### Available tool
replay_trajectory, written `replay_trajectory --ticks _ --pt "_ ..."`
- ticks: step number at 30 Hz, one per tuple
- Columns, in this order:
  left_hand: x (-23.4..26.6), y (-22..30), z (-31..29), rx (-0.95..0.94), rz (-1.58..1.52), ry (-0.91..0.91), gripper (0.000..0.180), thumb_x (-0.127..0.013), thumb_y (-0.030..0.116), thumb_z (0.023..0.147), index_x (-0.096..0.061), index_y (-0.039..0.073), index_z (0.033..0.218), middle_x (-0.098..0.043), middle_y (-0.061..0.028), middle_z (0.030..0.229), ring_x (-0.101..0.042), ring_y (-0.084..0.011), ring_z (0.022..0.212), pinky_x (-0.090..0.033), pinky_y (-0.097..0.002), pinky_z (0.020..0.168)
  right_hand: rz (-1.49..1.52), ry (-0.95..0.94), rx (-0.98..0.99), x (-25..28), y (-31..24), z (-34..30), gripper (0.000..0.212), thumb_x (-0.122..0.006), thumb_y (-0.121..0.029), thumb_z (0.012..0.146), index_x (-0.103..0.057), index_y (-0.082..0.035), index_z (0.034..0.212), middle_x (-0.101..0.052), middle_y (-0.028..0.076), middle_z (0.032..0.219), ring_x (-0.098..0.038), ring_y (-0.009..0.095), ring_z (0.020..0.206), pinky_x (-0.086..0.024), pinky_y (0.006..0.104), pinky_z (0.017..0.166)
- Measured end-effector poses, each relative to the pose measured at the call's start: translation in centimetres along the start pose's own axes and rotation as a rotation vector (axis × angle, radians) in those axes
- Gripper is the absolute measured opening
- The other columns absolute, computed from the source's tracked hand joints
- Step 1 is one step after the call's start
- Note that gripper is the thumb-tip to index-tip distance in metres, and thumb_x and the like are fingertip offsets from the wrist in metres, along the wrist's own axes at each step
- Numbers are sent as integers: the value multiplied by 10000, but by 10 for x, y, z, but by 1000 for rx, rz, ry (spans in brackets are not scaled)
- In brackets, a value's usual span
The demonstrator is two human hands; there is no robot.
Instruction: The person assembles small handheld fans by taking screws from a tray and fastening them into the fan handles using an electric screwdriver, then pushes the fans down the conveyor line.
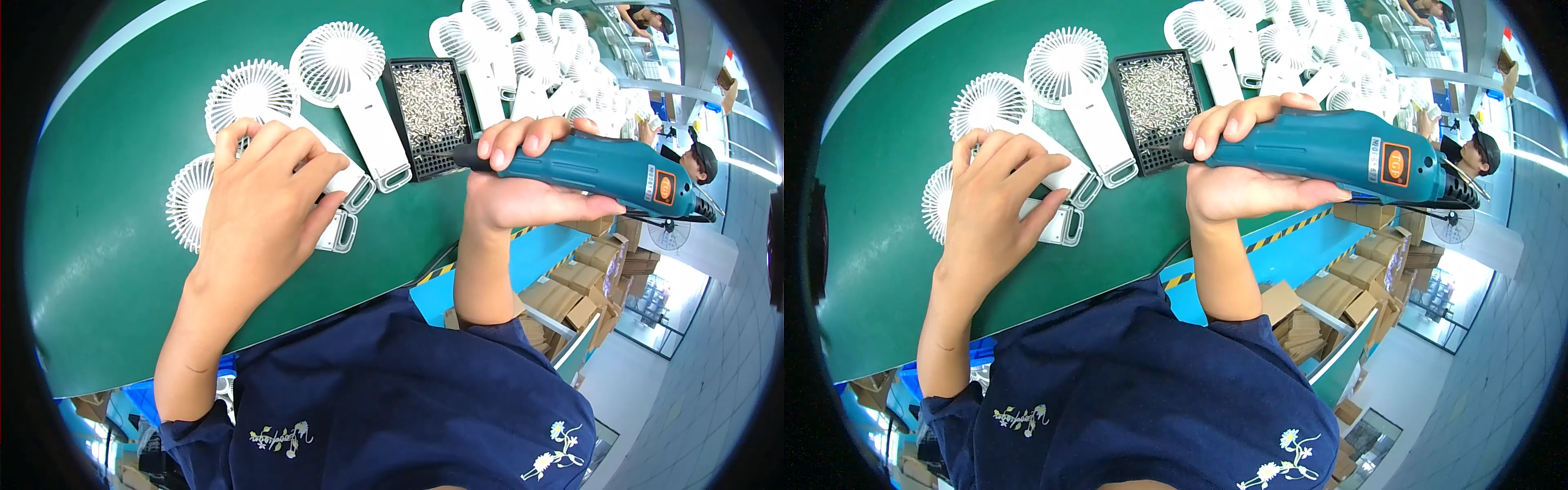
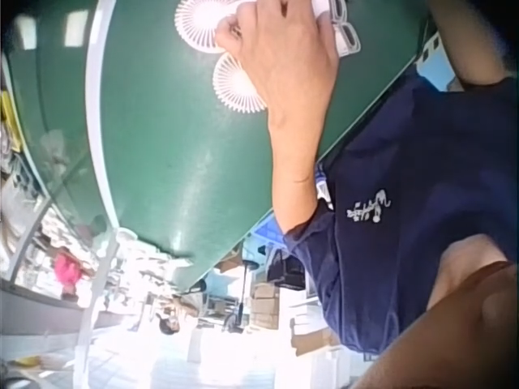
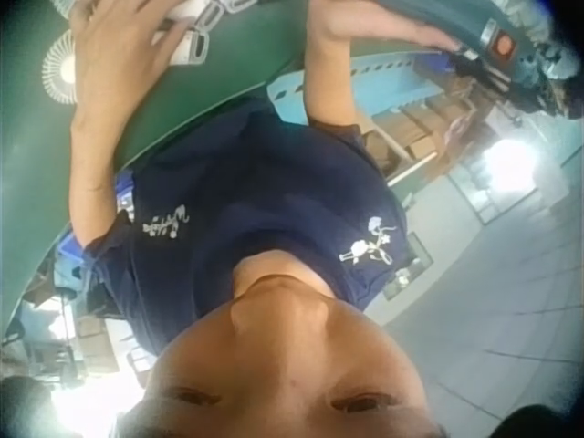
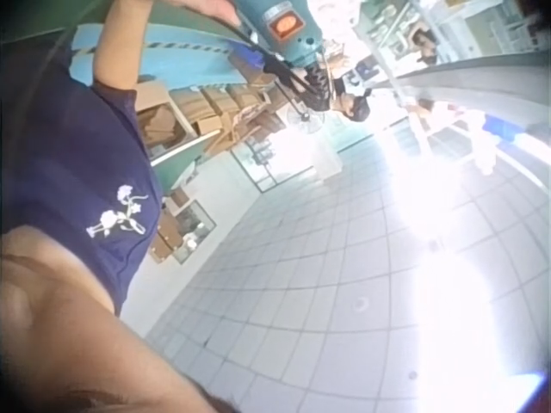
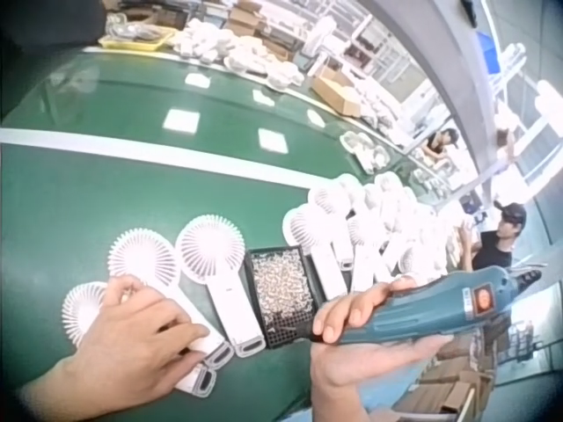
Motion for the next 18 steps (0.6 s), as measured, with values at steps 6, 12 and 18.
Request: replay_trajectory --ticks 6,12,18 --pt "1 3 1 -23 26 13 266 -784 84 713 -683 108 958 -565 -3 854 -554 -207 857 -369 -410 932 38 -25 32 -12 -14 0 916 -284 -892 817 -524 -115 1238 -531 77 689 -481 199 402 -426 351 353" --pt "-1 15 -3 -69 -202 92 327 -824 118 651 -693 94 949 -557 -9 808 -537 -216 795 -400 -377 809 135 -93 -84 -47 -27 -13 878 -365 -839 849 -454 -121 1347 -526 58 738 -487 202 426 -438 361 391" --pt "-4 18 -6 -123 -326 127 221 -837 111 636 -688 94 798 -517 4 714 -511 -197 714 -390 -358 772 117 -318 -178 -76 -23 -23 731 -369 -728 934 -449 -81 1264 -527 40 807 -495 151 487 -452 318 445"
Point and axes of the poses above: each hand's wrist, its own z-axis towards the middle knuckle, its own x-axis out of the back of the hand, y = z × x, the point moved 8 cm from there along z, towards the middle knuckle
